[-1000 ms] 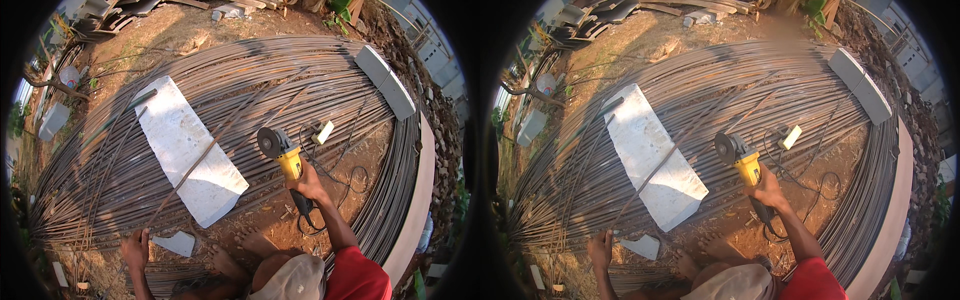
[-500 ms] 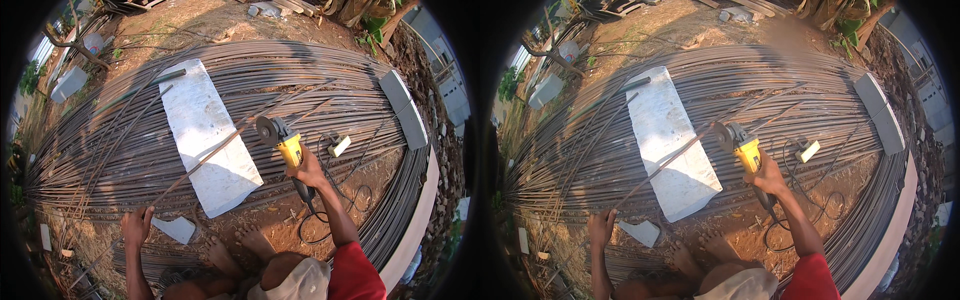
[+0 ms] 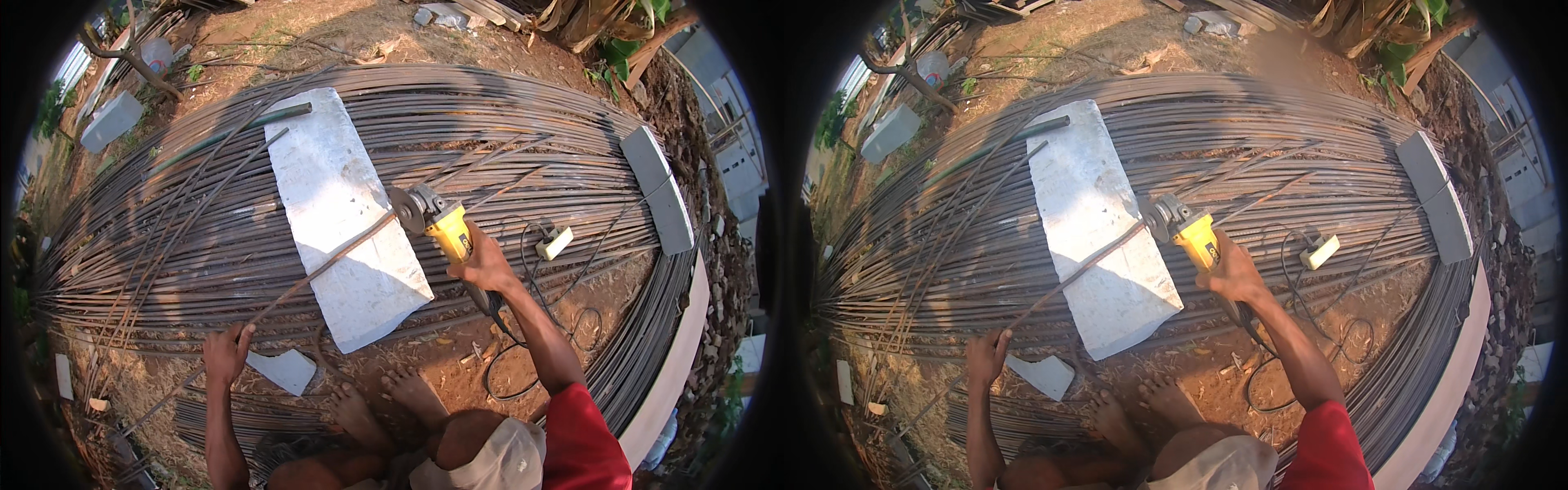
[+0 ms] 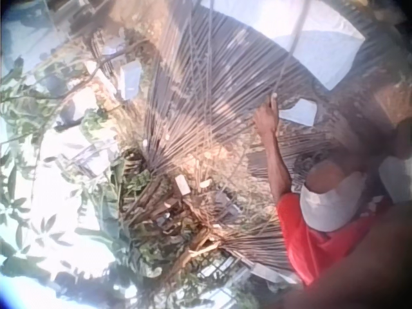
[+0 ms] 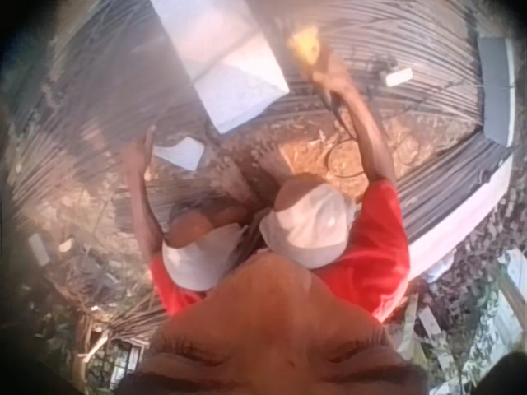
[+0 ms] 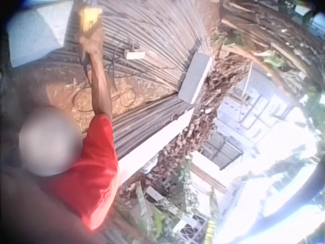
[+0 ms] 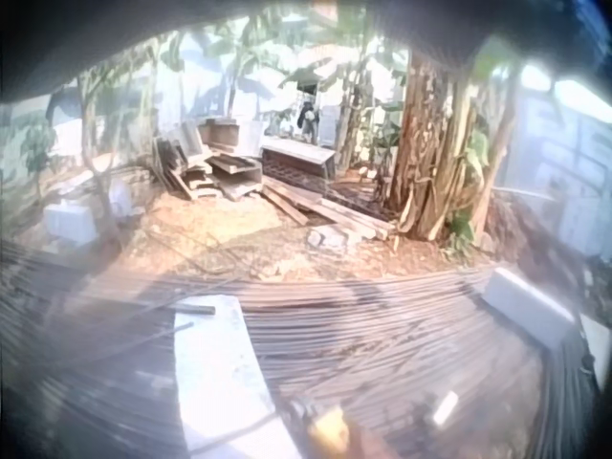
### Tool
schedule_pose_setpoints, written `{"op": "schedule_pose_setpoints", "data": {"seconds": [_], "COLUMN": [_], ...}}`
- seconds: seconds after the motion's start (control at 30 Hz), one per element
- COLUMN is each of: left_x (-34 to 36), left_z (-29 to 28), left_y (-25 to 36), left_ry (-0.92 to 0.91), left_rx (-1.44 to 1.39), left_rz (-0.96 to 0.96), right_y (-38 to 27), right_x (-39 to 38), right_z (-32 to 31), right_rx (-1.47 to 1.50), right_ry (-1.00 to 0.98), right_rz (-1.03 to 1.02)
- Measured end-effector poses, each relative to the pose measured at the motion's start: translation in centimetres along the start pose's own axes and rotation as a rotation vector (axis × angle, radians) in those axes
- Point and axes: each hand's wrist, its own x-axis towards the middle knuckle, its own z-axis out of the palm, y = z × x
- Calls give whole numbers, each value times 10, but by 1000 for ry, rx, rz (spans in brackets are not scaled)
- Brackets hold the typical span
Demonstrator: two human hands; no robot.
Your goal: The person uses an angle grinder to cut several metal rods placed on a white board. After cutting, the person gathers the cut pieces and stacks them together.
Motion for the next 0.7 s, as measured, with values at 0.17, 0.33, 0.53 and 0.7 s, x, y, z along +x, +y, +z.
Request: {"op": "schedule_pose_setpoints", "data": {"seconds": [0.17,0.33,0.53,0.7], "left_x": [2,2,4,2], "left_z": [5,-2,7,-4], "left_y": [-3,3,-12,5], "left_ry": [58,1,143,78], "left_rx": [60,2,51,6], "left_rz": [63,38,153,116], "right_y": [4,0,-8,-11], "right_x": [3,5,3,4], "right_z": [-2,-1,4,4], "right_rx": [-45,-96,-88,-84], "right_ry": [14,5,47,23], "right_rz": [-28,11,17,37]}}
